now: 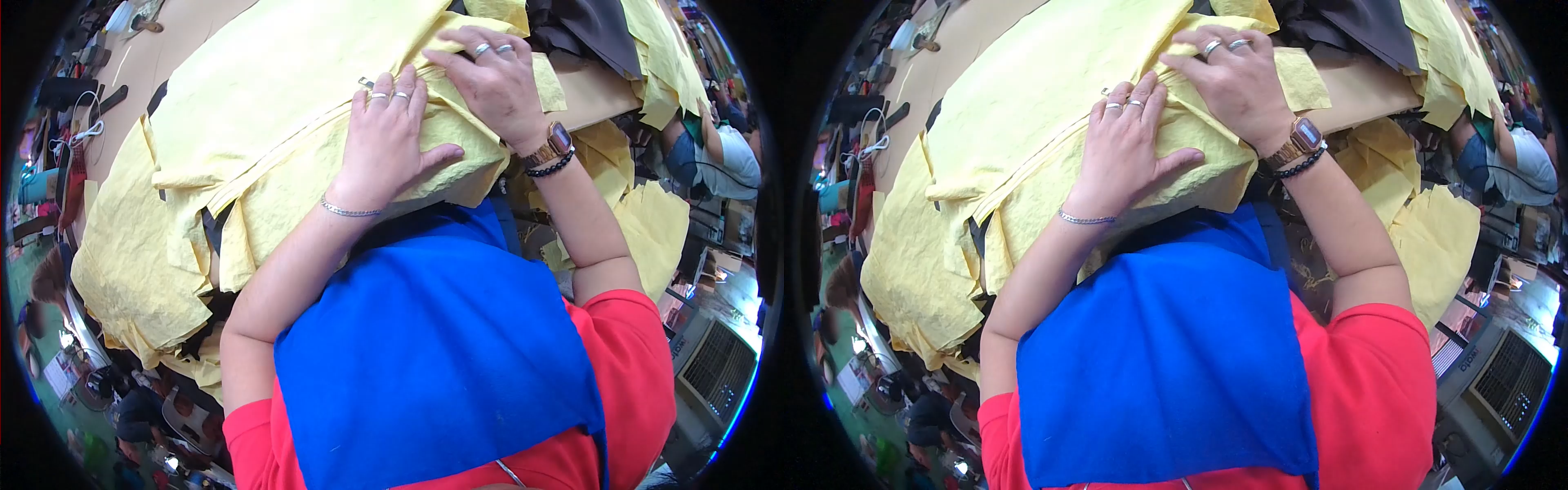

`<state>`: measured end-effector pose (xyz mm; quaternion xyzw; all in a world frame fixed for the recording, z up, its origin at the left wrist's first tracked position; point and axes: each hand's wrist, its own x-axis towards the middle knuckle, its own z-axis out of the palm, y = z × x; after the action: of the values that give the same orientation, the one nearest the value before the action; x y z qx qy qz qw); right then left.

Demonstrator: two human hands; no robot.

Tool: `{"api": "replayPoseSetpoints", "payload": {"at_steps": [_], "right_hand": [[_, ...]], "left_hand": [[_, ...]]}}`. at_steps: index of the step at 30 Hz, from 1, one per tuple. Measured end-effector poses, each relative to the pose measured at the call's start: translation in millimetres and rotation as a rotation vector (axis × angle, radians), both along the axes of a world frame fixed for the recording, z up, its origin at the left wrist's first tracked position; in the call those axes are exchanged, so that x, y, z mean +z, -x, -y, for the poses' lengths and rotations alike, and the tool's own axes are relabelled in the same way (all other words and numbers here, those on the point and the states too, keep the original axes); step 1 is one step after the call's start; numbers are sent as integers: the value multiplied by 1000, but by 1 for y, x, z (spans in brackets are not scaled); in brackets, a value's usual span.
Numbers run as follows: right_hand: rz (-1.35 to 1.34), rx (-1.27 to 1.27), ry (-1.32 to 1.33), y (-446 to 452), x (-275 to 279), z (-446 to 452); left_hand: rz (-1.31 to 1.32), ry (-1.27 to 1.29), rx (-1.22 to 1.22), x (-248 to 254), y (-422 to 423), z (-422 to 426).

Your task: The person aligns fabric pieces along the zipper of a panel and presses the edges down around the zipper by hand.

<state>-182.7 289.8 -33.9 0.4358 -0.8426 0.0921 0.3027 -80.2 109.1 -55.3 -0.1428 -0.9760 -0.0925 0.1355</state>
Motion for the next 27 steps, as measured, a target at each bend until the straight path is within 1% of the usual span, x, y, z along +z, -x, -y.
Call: {"api": "replayPoseSetpoints", "payload": {"at_steps": [3, 4, 5, 6, 8, 9, 10, 11, 12, 13, 14, 17, 19, 20, 22, 23, 24, 25, 27], "right_hand": [[139, 17, -109, 8, -13, -5], [171, 36, -56, 12, -13, -4], [224, 36, -65, 13, -12, -4], [277, 40, -72, 15, -8, -4], [373, 74, -59, 21, -3, -2], [472, 89, -45, 25, -1, -3], [476, 116, 5, 30, -6, -5], [478, 140, 54, 35, -12, -7], [547, 137, 60, 35, -10, -6], [545, 147, 63, 36, -11, -7], [543, 154, 65, 38, -13, -8], [532, 141, 49, 35, -13, -8], [496, 122, -1, 31, -5, -7], [438, 113, -72, 30, 2, -5], [326, 93, -207, 25, 15, 4], [347, 146, -165, 16, 21, 14], [371, 200, -125, 4, 26, 30], [396, 255, -86, -9, 29, 44], [571, 397, -26, -43, 17, 69]], "left_hand": [[1, -25, -4, -2, -2, 0], [-4, -33, -2, -3, -1, 0], [-8, -39, 4, -4, -1, -1], [47, -39, 5, -3, -1, -1], [41, -21, 16, -6, -2, -2], [37, -11, 20, -7, -4, -1], [117, -22, 10, -4, -5, 2], [79, -57, -3, -9, -8, 8], [40, -93, -18, -13, -10, 14], [0, -130, -36, -16, -13, 19], [37, -152, -39, -20, -19, 26], [70, -79, -40, -14, -42, 48], [44, -22, 21, -6, -63, 64], [27, 7, 51, -2, -72, 71], [4, -14, 155, 9, -87, 85], [-4, -24, 209, 14, -92, 92], [-120, -107, 260, 17, -94, 96], [-94, -98, 320, 18, -96, 100], [-40, -80, 436, 19, -101, 105]]}}
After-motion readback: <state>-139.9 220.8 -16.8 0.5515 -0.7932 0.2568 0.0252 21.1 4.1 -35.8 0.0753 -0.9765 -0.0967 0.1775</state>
